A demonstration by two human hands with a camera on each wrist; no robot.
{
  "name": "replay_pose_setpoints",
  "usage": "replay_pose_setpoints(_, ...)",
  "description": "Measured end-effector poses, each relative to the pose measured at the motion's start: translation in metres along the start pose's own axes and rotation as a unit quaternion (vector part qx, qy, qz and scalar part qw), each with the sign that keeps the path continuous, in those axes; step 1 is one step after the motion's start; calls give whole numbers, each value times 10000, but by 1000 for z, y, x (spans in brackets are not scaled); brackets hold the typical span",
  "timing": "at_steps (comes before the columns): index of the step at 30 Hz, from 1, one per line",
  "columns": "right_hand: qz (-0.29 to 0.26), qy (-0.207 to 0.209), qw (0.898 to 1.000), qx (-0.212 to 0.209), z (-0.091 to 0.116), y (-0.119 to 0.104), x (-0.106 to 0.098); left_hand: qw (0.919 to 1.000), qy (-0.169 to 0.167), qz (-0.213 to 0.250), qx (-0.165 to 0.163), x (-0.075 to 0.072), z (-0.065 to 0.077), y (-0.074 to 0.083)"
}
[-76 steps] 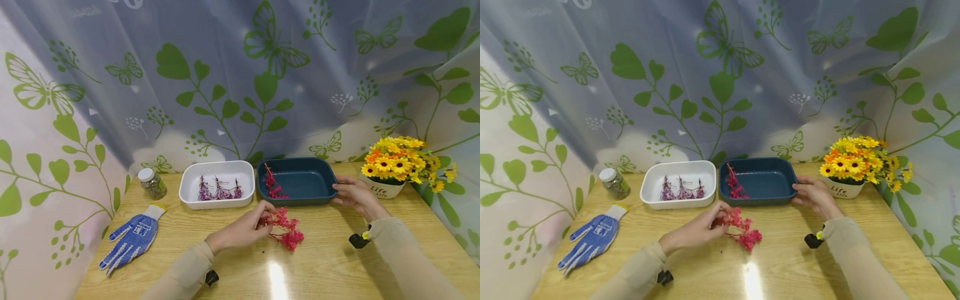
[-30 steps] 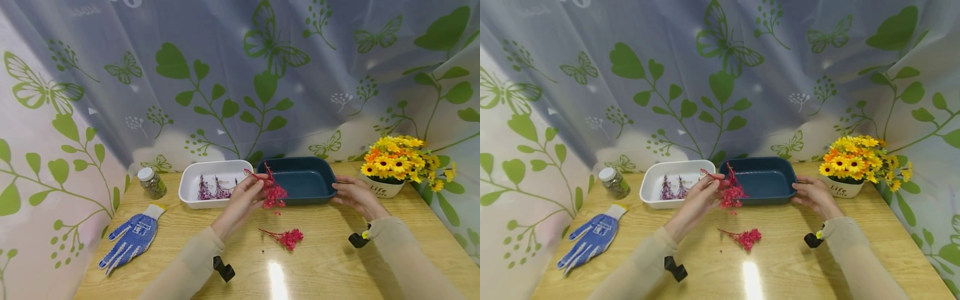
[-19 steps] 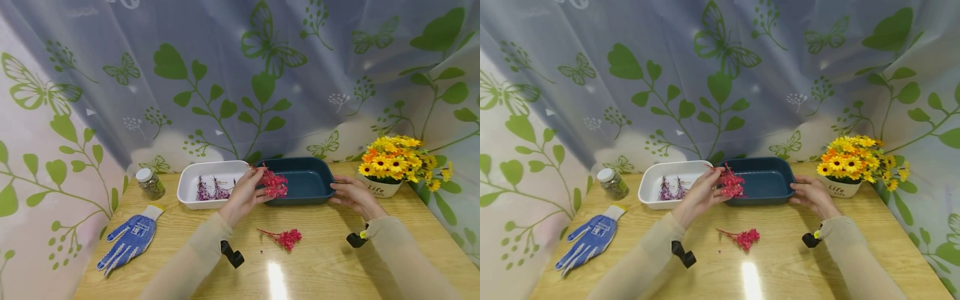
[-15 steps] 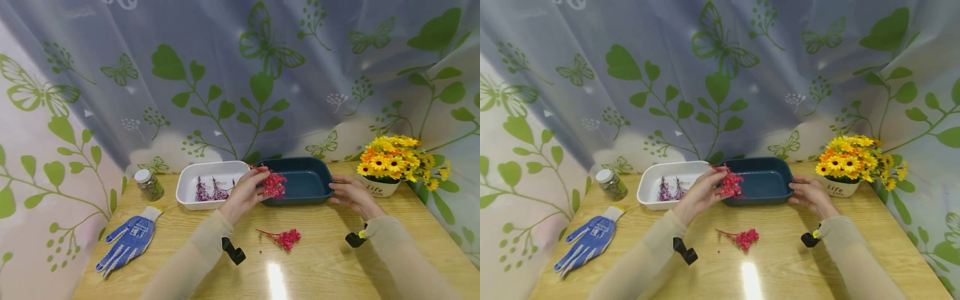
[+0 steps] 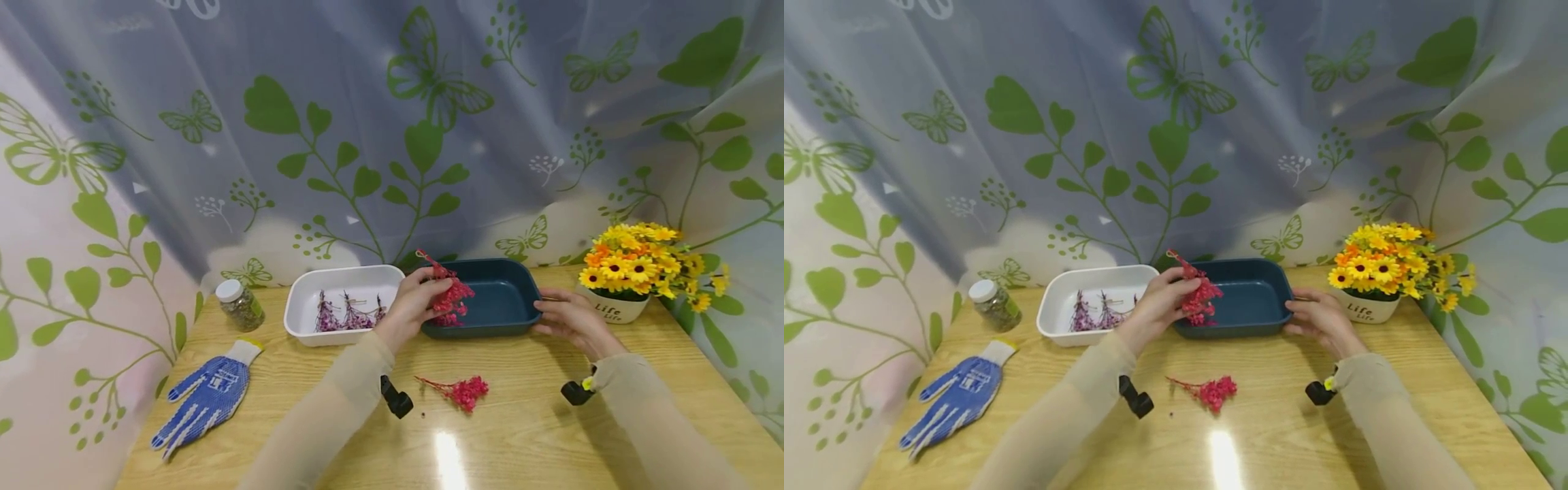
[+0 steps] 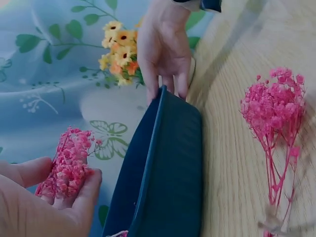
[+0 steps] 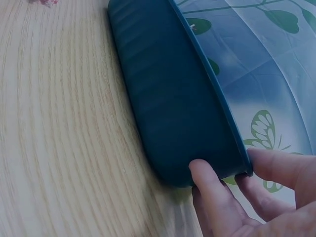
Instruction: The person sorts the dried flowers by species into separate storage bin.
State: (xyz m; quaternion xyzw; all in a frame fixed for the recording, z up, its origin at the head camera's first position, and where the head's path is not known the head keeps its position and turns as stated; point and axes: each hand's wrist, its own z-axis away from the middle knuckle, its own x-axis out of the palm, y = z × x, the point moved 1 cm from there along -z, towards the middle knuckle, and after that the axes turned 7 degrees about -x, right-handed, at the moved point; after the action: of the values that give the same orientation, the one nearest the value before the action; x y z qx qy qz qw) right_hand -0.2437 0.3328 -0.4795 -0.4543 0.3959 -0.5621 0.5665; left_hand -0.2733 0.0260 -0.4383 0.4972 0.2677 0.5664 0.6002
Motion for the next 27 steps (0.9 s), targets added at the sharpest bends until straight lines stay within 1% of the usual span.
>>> replay_pose_setpoints(2,-24,-11,10000,7,0,0,-1,9999,44,-146,10,3,-3,0)
replay_pose_setpoints(4,-67,-23,10000,13,0,-1,-2,9999,53,-162,12,6,-7,-1)
replay_pose_setpoints(10,-36,-47,10000,-55,-1,0,-3,9999,22,139,9,15,-17,-1)
replay_pose_setpoints(12,-33,-12,10000,-61,-1,-1,-3,10000,31,76,9,16,-20,-3)
replay_pose_setpoints(17,-85,84,9999,-2,-4,-1,-3,9995,96,-305,23,18,-26,-7)
replay_pose_setpoints(22,-123,110,9999,28,-5,0,-3,9988,248,-416,39,21,-27,-8)
replay_pose_setpoints(27,-123,61,9999,12,-4,0,-4,9984,388,-414,-14,24,-31,-10)
